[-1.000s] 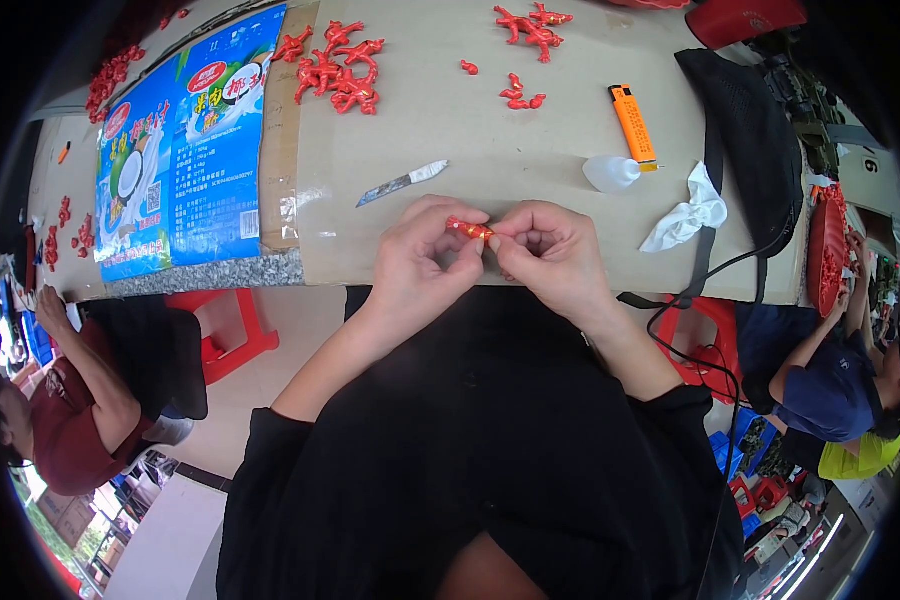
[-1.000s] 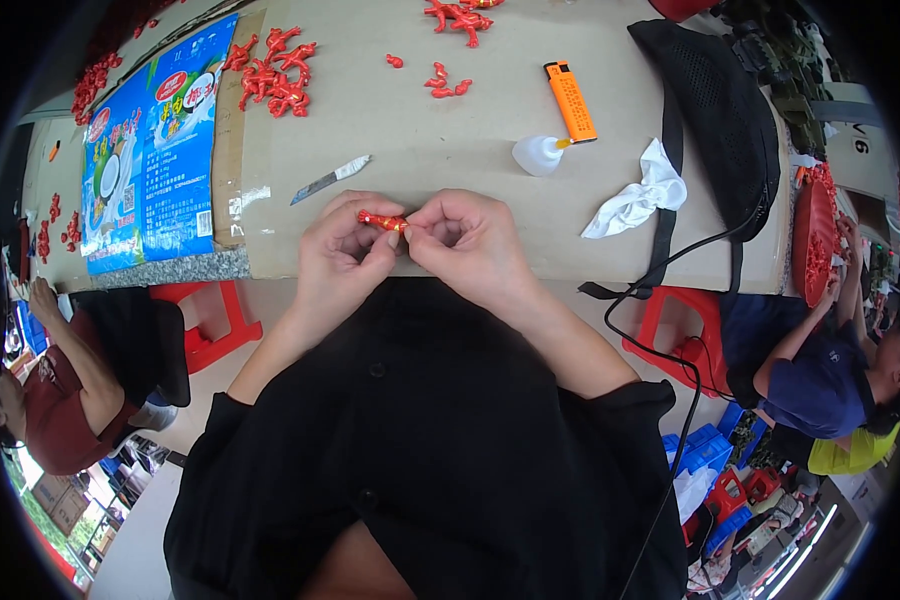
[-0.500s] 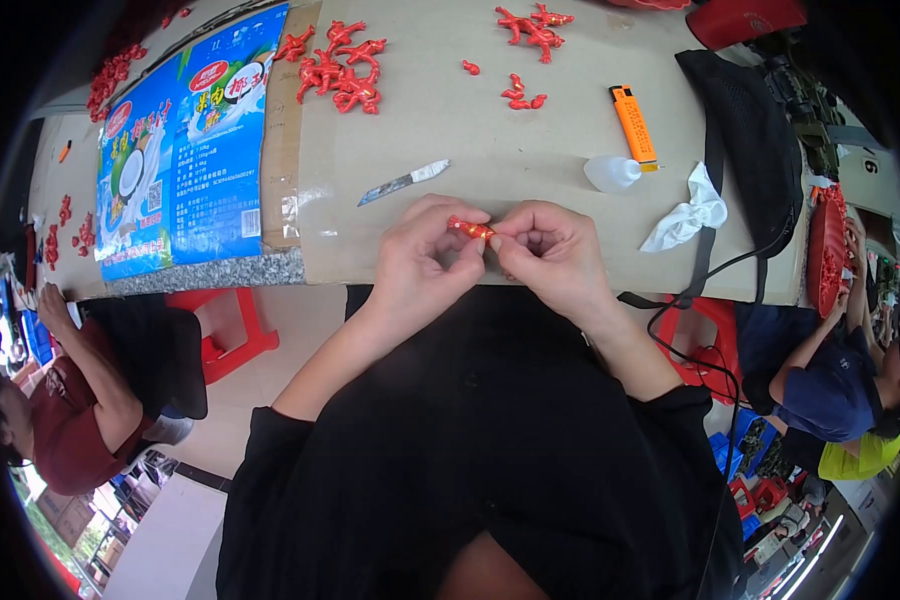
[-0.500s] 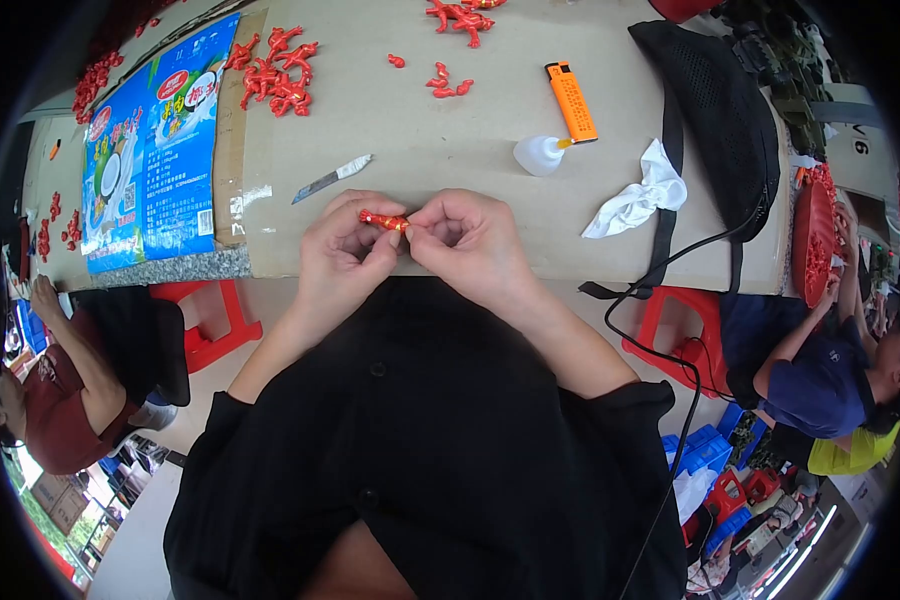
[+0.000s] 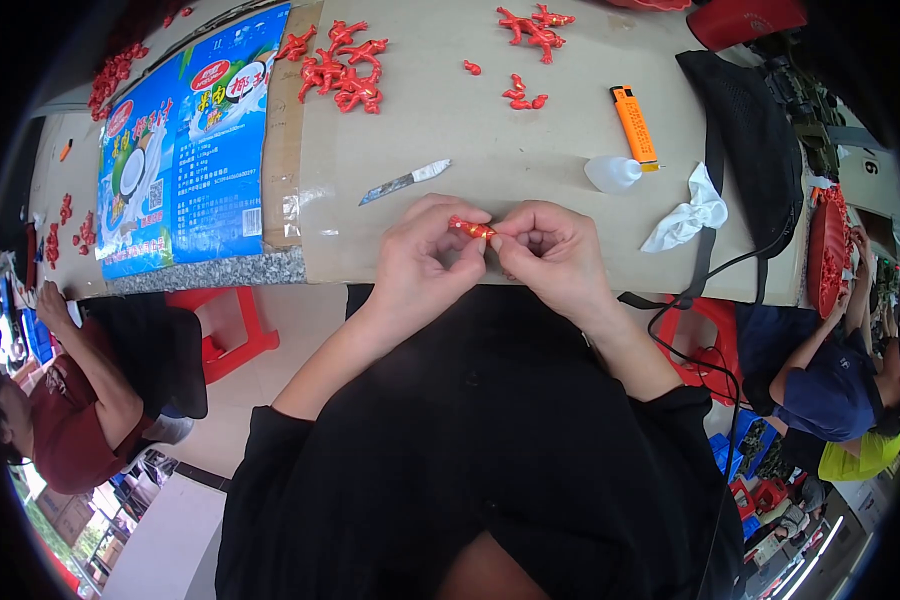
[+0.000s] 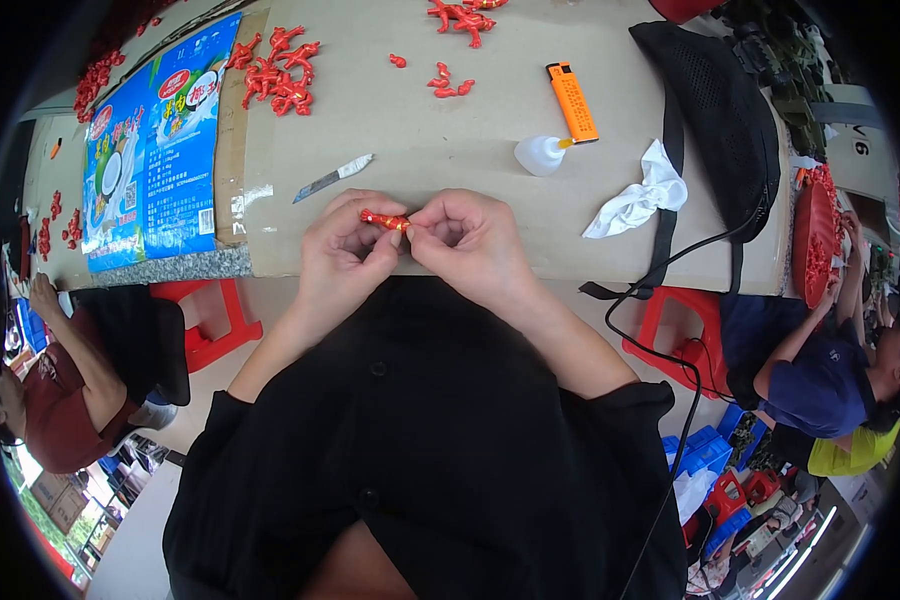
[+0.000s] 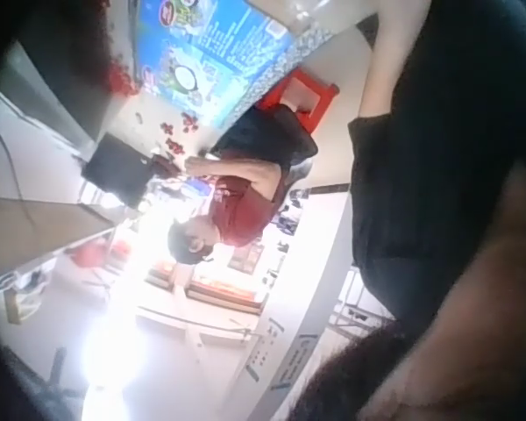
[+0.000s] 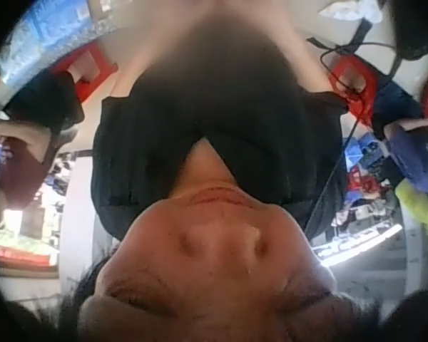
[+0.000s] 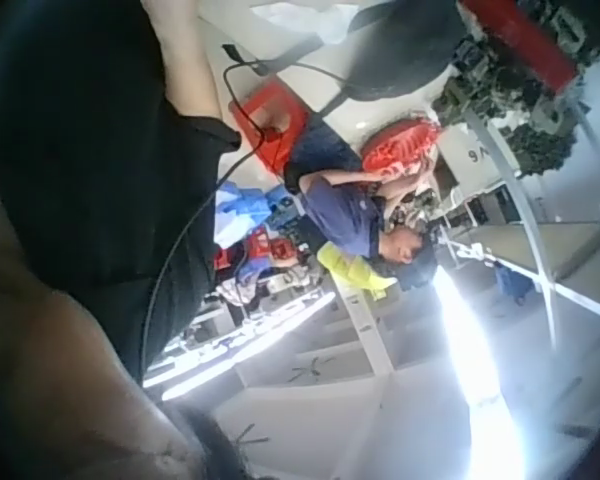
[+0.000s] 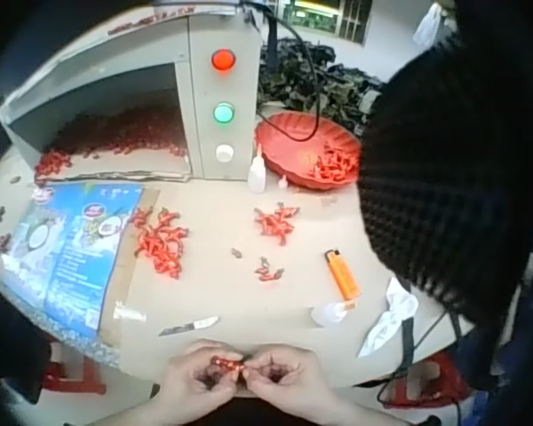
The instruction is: The person assembles plastic figurines by applying glue from a squeeze bottle, joining small pieces together by hand, and wiping the figurines with a cloth.
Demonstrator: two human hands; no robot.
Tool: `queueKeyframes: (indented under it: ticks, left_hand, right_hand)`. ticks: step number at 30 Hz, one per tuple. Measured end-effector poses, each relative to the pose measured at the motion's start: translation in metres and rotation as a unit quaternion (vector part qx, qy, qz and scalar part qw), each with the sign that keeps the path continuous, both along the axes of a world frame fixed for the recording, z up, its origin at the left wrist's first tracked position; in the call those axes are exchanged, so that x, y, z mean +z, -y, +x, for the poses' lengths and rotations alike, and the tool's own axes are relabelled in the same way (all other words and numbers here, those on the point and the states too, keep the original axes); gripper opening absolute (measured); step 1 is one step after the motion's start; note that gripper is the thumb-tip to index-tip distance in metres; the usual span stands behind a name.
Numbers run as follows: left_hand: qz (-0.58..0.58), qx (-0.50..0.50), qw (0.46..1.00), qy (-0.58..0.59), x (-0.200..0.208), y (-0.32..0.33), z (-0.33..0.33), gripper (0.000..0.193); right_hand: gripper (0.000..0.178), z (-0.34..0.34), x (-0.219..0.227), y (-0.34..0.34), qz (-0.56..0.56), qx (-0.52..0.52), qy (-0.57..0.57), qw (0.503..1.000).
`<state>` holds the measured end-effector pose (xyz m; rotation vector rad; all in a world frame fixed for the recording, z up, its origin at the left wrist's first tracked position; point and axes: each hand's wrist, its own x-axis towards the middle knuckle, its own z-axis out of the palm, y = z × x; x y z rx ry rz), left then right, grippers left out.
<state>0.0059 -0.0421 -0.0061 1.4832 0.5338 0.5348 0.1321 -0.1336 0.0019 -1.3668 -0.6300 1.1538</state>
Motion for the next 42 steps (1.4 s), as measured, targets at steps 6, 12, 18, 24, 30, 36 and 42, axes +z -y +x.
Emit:
queueKeyframes:
  ticks: [6,12,18,24,30,36,42]
  left_hand:
    - [-0.004,0.003,1.000,0.006,0.000,0.000,0.001,0.022]
    - [0.005,0.000,1.000,0.013,-0.001,0.000,0.000,0.023]
    - [-0.024,0.032,0.996,0.081,-0.004,0.000,-0.001,0.022]
    - [0.045,-0.005,0.994,0.099,-0.005,-0.006,-0.008,0.023]
    - [-0.032,0.033,0.989,0.137,-0.005,-0.001,-0.003,0.026]
    - [-0.044,0.006,0.987,0.153,-0.010,-0.002,-0.004,0.026]
    - [-0.094,-0.004,0.980,0.178,-0.008,-0.001,-0.003,0.025]
  right_hand:
    - [0.004,0.000,-0.001,-0.001,0.007,-0.002,0.002,1.000]
    - [0.004,0.000,-0.001,0.000,0.007,-0.001,0.008,1.000]
    - [0.005,-0.006,0.003,0.002,0.040,-0.035,-0.011,0.999]
    - [0.011,-0.008,-0.001,0.004,0.083,-0.060,0.015,0.995]
    - [0.014,-0.007,-0.008,0.004,0.133,-0.050,0.052,0.988]
    - [0.015,-0.006,-0.009,0.005,0.153,-0.049,0.053,0.986]
    - [0.016,-0.006,-0.009,0.006,0.161,-0.049,0.051,0.984]
